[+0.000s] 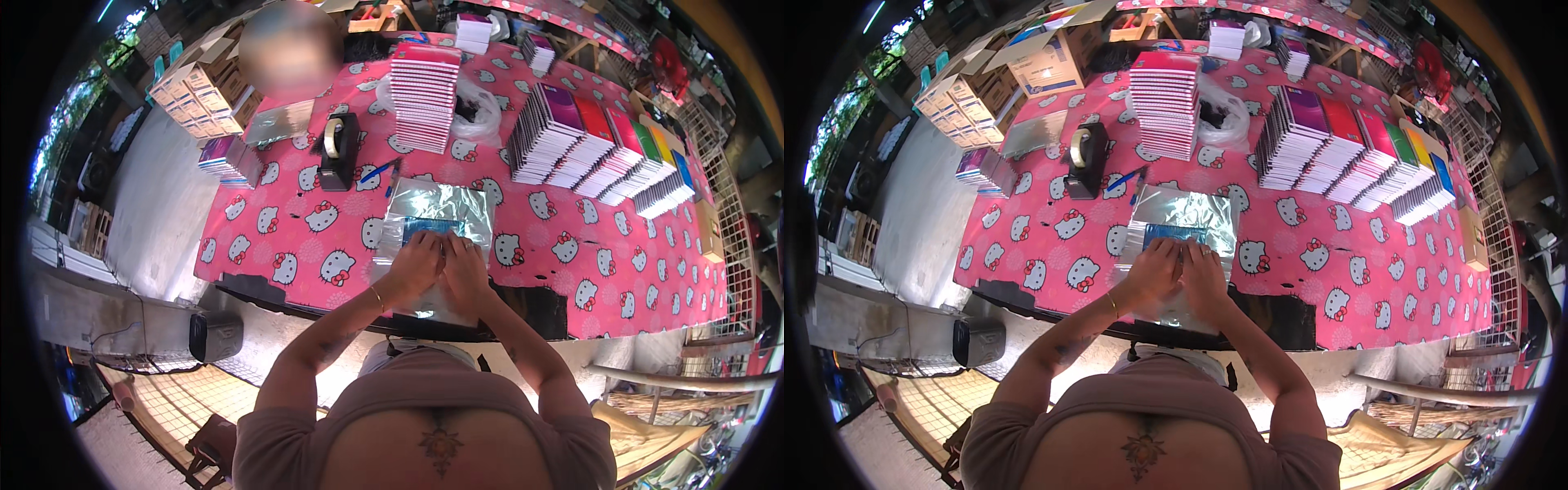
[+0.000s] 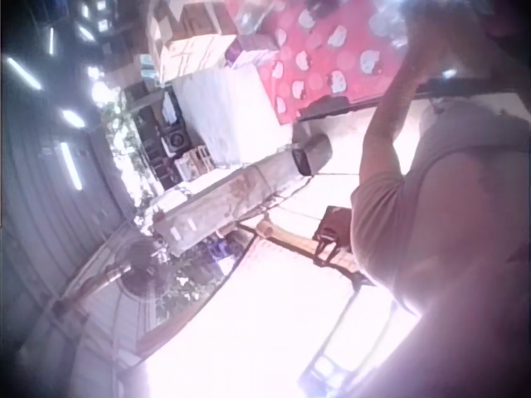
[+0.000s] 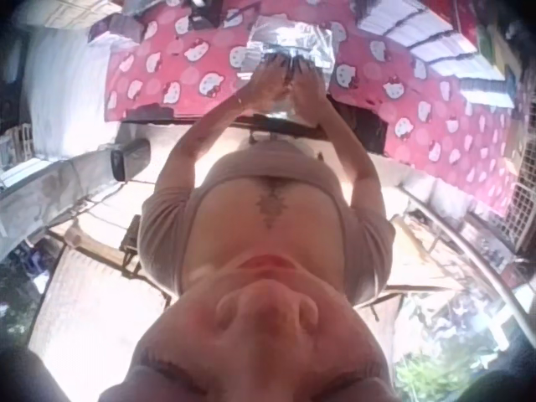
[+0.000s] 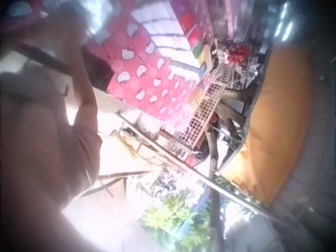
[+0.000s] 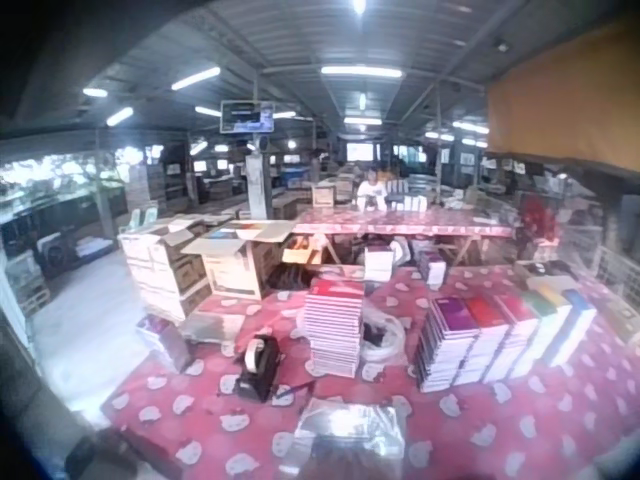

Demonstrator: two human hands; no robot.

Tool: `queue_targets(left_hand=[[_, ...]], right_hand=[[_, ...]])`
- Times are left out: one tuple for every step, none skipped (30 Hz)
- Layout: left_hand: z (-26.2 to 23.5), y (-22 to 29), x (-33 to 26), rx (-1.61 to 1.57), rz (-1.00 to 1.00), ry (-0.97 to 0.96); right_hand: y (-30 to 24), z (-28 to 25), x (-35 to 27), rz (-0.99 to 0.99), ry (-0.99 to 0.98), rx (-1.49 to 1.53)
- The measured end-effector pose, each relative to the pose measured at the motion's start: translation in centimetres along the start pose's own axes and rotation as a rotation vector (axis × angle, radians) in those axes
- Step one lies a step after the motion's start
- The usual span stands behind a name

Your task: The person picks up notebooks one at a time, places them inside a silver plastic sleeve, and seals the sleeve with tape.

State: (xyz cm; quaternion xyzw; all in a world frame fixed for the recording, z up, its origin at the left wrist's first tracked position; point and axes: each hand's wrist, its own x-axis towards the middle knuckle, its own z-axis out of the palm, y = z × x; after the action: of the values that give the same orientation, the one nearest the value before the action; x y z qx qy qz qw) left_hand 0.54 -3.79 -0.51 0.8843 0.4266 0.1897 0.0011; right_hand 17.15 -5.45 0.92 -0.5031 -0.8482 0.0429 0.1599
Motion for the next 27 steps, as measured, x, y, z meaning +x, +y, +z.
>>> queue_targets(left_hand=[[0.1,-0.1,-0.6,-0.039,-0.065,0.066],[0.1,-0.4,-1.5,-0.079,-0.128,0.131],[-0.2,-1.2,-2.1,-0.115,-0.192,0.200],[-0.9,-3.0,-2.7,-0.007,-0.199,0.158],[-1.8,-5.3,-3.5,0.099,-0.202,0.116],[-1.8,-9.7,-4.9,0.031,-0.374,0.222],[-1.7,-14.5,-5.7,-0.039,-0.546,0.334],[-2.6,-18.0,-4.7,-0.116,-0.650,0.522],[-3.7,-21.0,-3.9,-0.191,-0.752,0.710],[-4.7,-22.8,-2.2,-0.455,-0.935,0.602],[-5.7,-24.3,-0.8,-0.718,-1.106,0.477],[-6.5,-26.9,-1.3,-0.902,-1.158,0.397],[-7.2,-29.7,-3.2,-1.077,-1.215,0.324],[-6.7,-30.6,-3.1,-1.282,-1.245,0.207],[-5.8,-30.1,-3.5,-1.279,-1.179,0.373],[-3.7,-27.6,-1.5,-1.301,-1.095,0.496],[-2.7,-25.6,-0.6,-1.304,-1.009,0.634],[-2.2,-25.0,-1.8,-1.431,-0.970,0.605],[-1.5,-24.9,-3.8,-1.546,-0.930,0.583],[-1.1,-25.2,-5.4,-1.659,-0.891,0.561],[-1.2,-25.6,-6.0,-1.200,-0.987,0.602],[-1.5,-26.0,-6.5,-0.737,-1.047,0.620],[-2.1,-26.4,-7.1,-0.270,-1.075,0.614],[-3.6,-24.9,-2.9,-0.073,-1.112,0.310],[-5.7,-25.6,-3.6,0.053,-1.186,0.154],[-6.7,-23.6,-2.2,-0.110,-1.164,0.135],[-7.9,-21.4,-1.3,-0.259,-1.153,0.115]], right_hand=[[0.5,0.7,0.0,-0.036,-0.006,-0.053],[0.9,1.4,-0.3,-0.015,-0.002,-0.054],[1.1,2.1,-0.4,0.002,0.006,-0.054],[1.3,2.5,-0.4,0.026,0.014,-0.052],[1.7,2.7,-0.5,0.032,0.026,-0.054],[1.2,2.6,-0.3,0.004,0.038,-0.044],[0.6,2.5,-0.2,-0.026,0.047,-0.034],[0.6,2.4,-0.1,-0.020,0.040,-0.032],[0.5,2.3,0.0,-0.016,0.033,-0.027],[0.7,2.3,-0.2,0.007,0.024,-0.030],[1.1,2.3,-0.3,0.019,0.035,-0.039],[0.7,2.4,-0.1,0.001,0.046,-0.031],[-0.2,2.4,0.2,-0.030,0.053,-0.012],[-0.1,2.3,0.3,-0.030,0.066,-0.010],[-0.1,2.0,0.4,-0.035,0.075,-0.010],[0.8,1.9,-0.4,-0.001,0.075,-0.034],[1.5,2.0,-1.0,0.018,0.069,-0.058],[1.6,2.1,-1.0,0.010,0.074,-0.066],[1.5,2.1,-0.7,-0.008,0.081,-0.067],[1.1,2.0,-0.4,-0.029,0.094,-0.059],[0.8,1.7,-0.2,-0.047,0.106,-0.052],[0.4,1.5,0.0,-0.067,0.119,-0.045],[-0.1,1.5,0.5,-0.090,0.111,-0.039],[1.5,1.7,0.1,-0.027,0.092,-0.087],[1.0,1.7,-0.2,-0.037,0.069,-0.086],[1.6,1.5,-0.7,-0.011,0.071,-0.106],[1.8,1.3,-0.7,0.002,0.075,-0.114]])
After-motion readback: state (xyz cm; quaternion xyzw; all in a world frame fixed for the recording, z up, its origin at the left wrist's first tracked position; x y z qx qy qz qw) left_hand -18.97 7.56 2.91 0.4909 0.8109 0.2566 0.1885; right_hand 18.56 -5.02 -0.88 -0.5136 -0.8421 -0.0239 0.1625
